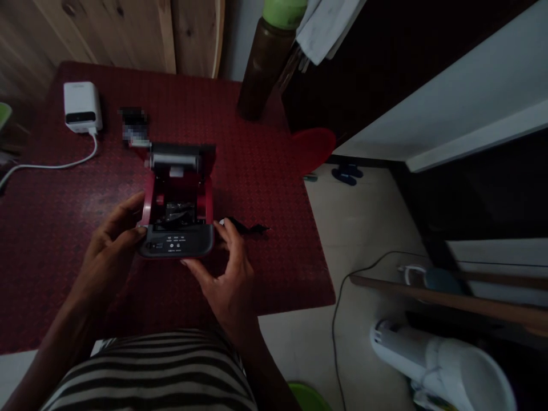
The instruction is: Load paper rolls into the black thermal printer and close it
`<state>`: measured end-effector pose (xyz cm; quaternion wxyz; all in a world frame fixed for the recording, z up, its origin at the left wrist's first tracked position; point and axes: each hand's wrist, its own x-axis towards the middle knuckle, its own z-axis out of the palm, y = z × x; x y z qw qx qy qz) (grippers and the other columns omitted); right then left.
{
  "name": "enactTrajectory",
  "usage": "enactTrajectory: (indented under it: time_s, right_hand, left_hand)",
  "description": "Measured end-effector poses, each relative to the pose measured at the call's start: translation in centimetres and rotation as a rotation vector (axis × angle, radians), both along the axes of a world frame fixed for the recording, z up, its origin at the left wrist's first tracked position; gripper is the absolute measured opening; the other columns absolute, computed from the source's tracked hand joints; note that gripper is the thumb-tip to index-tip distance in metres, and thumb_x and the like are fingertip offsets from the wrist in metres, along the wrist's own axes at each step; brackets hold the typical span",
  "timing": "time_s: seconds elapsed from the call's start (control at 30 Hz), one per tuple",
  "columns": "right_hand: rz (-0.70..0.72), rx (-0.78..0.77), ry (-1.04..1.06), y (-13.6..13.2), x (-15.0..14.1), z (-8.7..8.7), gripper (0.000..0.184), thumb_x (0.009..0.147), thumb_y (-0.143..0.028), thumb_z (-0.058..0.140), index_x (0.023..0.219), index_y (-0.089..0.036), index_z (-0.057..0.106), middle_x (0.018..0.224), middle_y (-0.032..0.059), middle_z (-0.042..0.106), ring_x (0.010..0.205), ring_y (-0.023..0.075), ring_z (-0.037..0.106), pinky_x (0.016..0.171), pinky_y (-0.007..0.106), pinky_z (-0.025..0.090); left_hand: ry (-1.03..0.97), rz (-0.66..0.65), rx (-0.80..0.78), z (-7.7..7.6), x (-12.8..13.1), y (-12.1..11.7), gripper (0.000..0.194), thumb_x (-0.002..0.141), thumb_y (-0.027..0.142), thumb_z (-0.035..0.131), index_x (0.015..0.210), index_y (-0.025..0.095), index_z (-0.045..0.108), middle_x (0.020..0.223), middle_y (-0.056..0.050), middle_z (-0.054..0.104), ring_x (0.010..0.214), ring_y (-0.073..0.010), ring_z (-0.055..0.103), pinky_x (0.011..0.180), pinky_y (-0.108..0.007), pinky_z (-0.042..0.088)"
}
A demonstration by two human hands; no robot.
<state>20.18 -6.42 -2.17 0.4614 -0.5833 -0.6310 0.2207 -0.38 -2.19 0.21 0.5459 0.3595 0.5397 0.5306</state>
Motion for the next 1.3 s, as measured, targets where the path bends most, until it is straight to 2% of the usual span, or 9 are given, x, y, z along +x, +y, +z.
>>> enactTrajectory:
  time_s: [0.13,0.27,0.33,0.43,0.63,0.73,0.9,1.1,1.3]
  right_hand:
    - [0.072,-0.014,-0.022,0.7,1.5,1.6,0.073,0.096,-0.04,0.089,0.159,-0.025,0.057,0.145,0.0174,0.078,0.127,0.0309,0.08,0.102,0.049,0.071]
    - [0.153,0.105,-0.174,3.8,2.7,4.5,0.032,0.11,-0.025,0.069,0.141,-0.026,0.073,0.136,0.0113,0.083,0.123,0.0271,0.08,0.108,0.05,0.067]
    - [0.241,0.165,-0.276,6.1,2.3,5.6,0.033,0.113,-0.013,0.057,0.136,-0.026,0.077,0.133,0.0095,0.084,0.125,0.0253,0.079,0.113,0.051,0.064]
    - [0.375,0.13,-0.42,9.1,0.8,6.1,0.042,0.11,-0.002,0.05,0.135,-0.021,0.078,0.127,0.0098,0.086,0.117,0.0245,0.08,0.107,0.048,0.065]
    - [0.605,-0.066,-0.741,12.1,-2.1,7.0,0.023,0.104,-0.001,0.068,0.109,-0.018,0.083,0.109,0.0094,0.086,0.108,0.026,0.079,0.099,0.042,0.062]
    - [0.697,-0.122,-0.866,13.1,-3.1,7.6,0.022,0.102,-0.002,0.071,0.113,-0.018,0.081,0.111,0.0099,0.085,0.102,0.0243,0.08,0.089,0.035,0.06]
    - [0.696,-0.185,-1.017,14.2,-4.5,7.9,0.031,0.104,0.002,0.061,0.123,-0.015,0.079,0.117,0.0134,0.084,0.097,0.0259,0.082,0.079,0.036,0.059]
    - [0.679,-0.239,-1.065,13.9,-4.7,9.0,0.029,0.106,-0.005,0.061,0.131,-0.014,0.075,0.128,0.0153,0.081,0.113,0.0295,0.08,0.092,0.039,0.06]
    - [0.579,-0.137,-0.953,11.4,-3.2,10.4,0.02,0.103,-0.008,0.067,0.117,-0.017,0.078,0.117,0.0133,0.084,0.115,0.031,0.076,0.09,0.04,0.061]
  left_hand:
    - [0.015,0.004,0.004,-0.1,0.1,-0.3,0.06,0.091,0.032,0.08,0.15,0.03,0.072,0.159,-0.008,0.07,0.147,-0.036,0.067,0.115,-0.048,0.062]
    - [0.067,-0.035,0.054,-0.5,-0.2,-0.4,0.06,0.095,0.039,0.077,0.153,0.031,0.068,0.158,-0.01,0.07,0.147,-0.0372,0.067,0.119,-0.054,0.059]
    - [0.064,-0.048,0.078,-0.9,-0.3,-0.4,0.062,0.094,0.044,0.079,0.153,0.03,0.067,0.157,-0.011,0.071,0.146,-0.0377,0.067,0.118,-0.054,0.059]
    - [0.021,-0.042,0.076,-1.3,-0.4,-0.4,0.066,0.091,0.048,0.083,0.152,0.029,0.066,0.157,-0.012,0.071,0.145,-0.0384,0.068,0.117,-0.054,0.059]
    - [-0.031,-0.059,0.09,-1.7,-0.4,-0.3,0.066,0.092,0.049,0.083,0.152,0.027,0.064,0.159,-0.013,0.069,0.147,-0.0376,0.066,0.125,-0.058,0.052]
    - [-0.032,-0.067,0.101,-1.6,-0.5,-0.3,0.066,0.093,0.049,0.082,0.152,0.027,0.064,0.16,-0.013,0.068,0.149,-0.0377,0.065,0.125,-0.058,0.051]
    - [-0.032,-0.074,0.095,-1.6,-0.6,-0.3,0.064,0.094,0.047,0.082,0.152,0.028,0.065,0.162,-0.013,0.066,0.15,-0.0372,0.064,0.126,-0.057,0.05]
    - [-0.041,-0.066,0.096,-2.0,-0.7,-0.3,0.067,0.093,0.048,0.083,0.153,0.026,0.064,0.162,-0.013,0.066,0.149,-0.0377,0.063,0.127,-0.058,0.049]
    - [-0.024,-0.062,0.085,-1.7,-0.6,-0.2,0.07,0.091,0.049,0.084,0.154,0.026,0.064,0.161,-0.012,0.066,0.148,-0.0385,0.064,0.125,-0.058,0.05]
